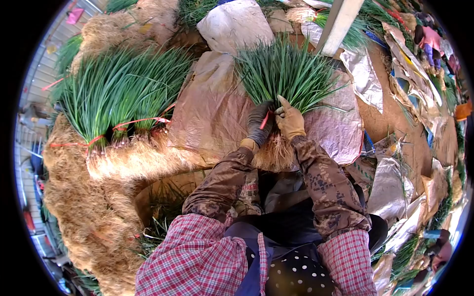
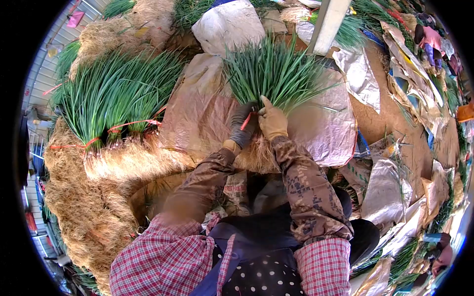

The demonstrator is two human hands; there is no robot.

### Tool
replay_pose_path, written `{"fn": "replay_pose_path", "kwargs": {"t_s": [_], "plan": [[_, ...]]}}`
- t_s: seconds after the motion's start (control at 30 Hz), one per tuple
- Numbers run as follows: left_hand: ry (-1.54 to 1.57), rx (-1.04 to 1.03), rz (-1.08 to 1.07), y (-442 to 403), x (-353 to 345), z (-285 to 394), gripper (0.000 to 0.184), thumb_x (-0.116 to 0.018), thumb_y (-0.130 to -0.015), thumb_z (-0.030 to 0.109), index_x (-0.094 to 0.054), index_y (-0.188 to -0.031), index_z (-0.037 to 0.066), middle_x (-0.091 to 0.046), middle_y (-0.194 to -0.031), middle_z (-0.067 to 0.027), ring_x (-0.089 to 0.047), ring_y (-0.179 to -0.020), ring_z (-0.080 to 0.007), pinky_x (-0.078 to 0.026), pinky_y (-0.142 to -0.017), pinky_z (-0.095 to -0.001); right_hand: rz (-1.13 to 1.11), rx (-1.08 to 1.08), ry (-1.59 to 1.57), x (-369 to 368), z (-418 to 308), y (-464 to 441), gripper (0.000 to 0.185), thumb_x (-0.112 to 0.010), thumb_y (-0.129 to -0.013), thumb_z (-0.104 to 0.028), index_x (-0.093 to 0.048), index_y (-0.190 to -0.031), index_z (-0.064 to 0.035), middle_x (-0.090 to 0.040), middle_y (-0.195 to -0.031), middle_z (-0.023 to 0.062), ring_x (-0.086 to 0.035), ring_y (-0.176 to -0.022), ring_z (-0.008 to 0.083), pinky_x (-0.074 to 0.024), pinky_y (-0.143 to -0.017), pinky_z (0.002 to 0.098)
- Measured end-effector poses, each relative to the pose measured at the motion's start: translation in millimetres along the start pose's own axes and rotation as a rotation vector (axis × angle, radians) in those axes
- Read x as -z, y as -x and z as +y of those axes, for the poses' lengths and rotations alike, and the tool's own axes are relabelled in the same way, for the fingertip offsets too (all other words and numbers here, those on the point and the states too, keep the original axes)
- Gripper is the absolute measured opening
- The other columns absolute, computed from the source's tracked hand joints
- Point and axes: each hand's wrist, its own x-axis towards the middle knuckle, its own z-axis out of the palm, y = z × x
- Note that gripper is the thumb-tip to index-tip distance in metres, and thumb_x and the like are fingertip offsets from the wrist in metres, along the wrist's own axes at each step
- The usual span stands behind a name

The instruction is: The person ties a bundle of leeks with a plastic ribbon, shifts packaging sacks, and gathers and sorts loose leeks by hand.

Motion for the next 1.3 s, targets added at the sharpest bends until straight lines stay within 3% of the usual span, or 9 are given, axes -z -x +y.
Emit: {"fn": "replay_pose_path", "kwargs": {"t_s": [0.2,0.3,0.4,0.5,0.6,0.8,1.03,1.2,1.3], "plan": [[0.408,0.044,-0.067,10,5,-7,0.03,-0.057,-0.082,0.002,-0.057,-0.112,0.004,-0.063,-0.097,-0.0132,-0.062,-0.089,-0.0248,-0.05,-0.073,-0.0337,0.052,0.019,-0.06,-5,2,4,0.058,-0.062,-0.075,-0.006,-0.048,-0.13,-0.0142,-0.06,-0.08,0.004,-0.058,-0.07,0.0195,-0.0479,-0.066,0.031],[0.506,0.213,-0.114,5,4,-16,0.028,-0.059,-0.084,0.0,-0.058,-0.111,0.004,-0.064,-0.099,-0.0096,-0.061,-0.089,-0.0198,-0.05,-0.074,-0.0312,0.043,0.019,-0.169,-8,5,3,0.058,-0.063,-0.076,-0.005,-0.047,-0.13,-0.0153,-0.061,-0.079,0.004,-0.058,-0.068,0.0172,-0.048,-0.064,0.0298],[1.143,0.368,-0.241,6,2,-46,0.028,-0.06,-0.084,-0.001,-0.058,-0.111,0.005,-0.063,-0.1,-0.0073,-0.059,-0.09,-0.0173,-0.05,-0.076,-0.0293,0.058,0.042,-0.153,-10,6,4,0.057,-0.063,-0.077,-0.005,-0.047,-0.131,-0.0145,-0.061,-0.077,0.0034,-0.057,-0.066,0.0146,-0.0478,-0.062,0.0283],[1.069,0.189,-0.26,5,13,-36,0.03,-0.062,-0.082,-0.002,-0.059,-0.11,0.006,-0.063,-0.099,-0.0068,-0.059,-0.09,-0.0165,-0.05,-0.077,-0.0283,0.065,0.047,-0.18,-13,11,3,0.057,-0.064,-0.077,-0.004,-0.047,-0.13,-0.0136,-0.061,-0.078,0.003,-0.056,-0.065,0.0133,-0.0477,-0.061,0.0275],[0.723,0.28,-0.29,0,27,-15,0.038,-0.057,-0.08,-0.01,-0.058,-0.115,0.006,-0.062,-0.105,-0.0073,-0.059,-0.094,-0.0183,-0.049,-0.084,-0.0287,0.055,0.04,-0.228,-11,12,5,0.056,-0.064,-0.077,-0.004,-0.048,-0.13,-0.0134,-0.061,-0.078,0.0029,-0.056,-0.065,0.0131,-0.0476,-0.061,0.0272],[0.333,0.016,-0.184,1,16,-17,0.04,-0.054,-0.076,-0.012,-0.06,-0.11,0.008,-0.063,-0.099,-0.0128,-0.06,-0.088,-0.0203,-0.05,-0.077,-0.0316,0.041,0.029,-0.259,-14,17,3,0.059,-0.061,-0.078,0.005,-0.047,-0.132,-0.012,-0.059,-0.082,0.0003,-0.048,-0.066,0.0088,-0.0433,-0.061,0.0223],[-0.167,-0.008,-0.291,-4,29,9,0.019,-0.057,-0.08,0.005,-0.065,-0.097,0.008,-0.061,-0.09,-0.0151,-0.06,-0.087,-0.0326,-0.049,-0.071,-0.0392,0.022,-0.006,-0.257,-10,12,6,0.058,-0.057,-0.079,0.01,-0.046,-0.132,-0.0087,-0.056,-0.086,-0.0005,-0.044,-0.069,0.0062,-0.0408,-0.062,0.0185],[-0.309,-0.06,-0.298,-3,15,-12,0.013,-0.06,-0.08,0.015,-0.063,-0.089,0.007,-0.057,-0.088,-0.0178,-0.057,-0.08,-0.0388,-0.045,-0.069,-0.0472,-0.002,-0.019,-0.312,-11,17,4,0.05,-0.058,-0.081,-0.001,-0.048,-0.129,-0.0096,-0.06,-0.083,0.002,-0.053,-0.068,0.0117,-0.0462,-0.064,0.0244],[-0.206,-0.09,-0.131,0,44,12,0.01,-0.063,-0.076,0.01,-0.062,-0.085,0.005,-0.059,-0.078,-0.0164,-0.059,-0.074,-0.0356,-0.047,-0.064,-0.041,0.008,-0.036,-0.298,-6,13,5,0.044,-0.058,-0.083,-0.008,-0.05,-0.127,-0.01,-0.064,-0.085,0.0053,-0.059,-0.07,0.0152,-0.0495,-0.065,0.0276]]}}
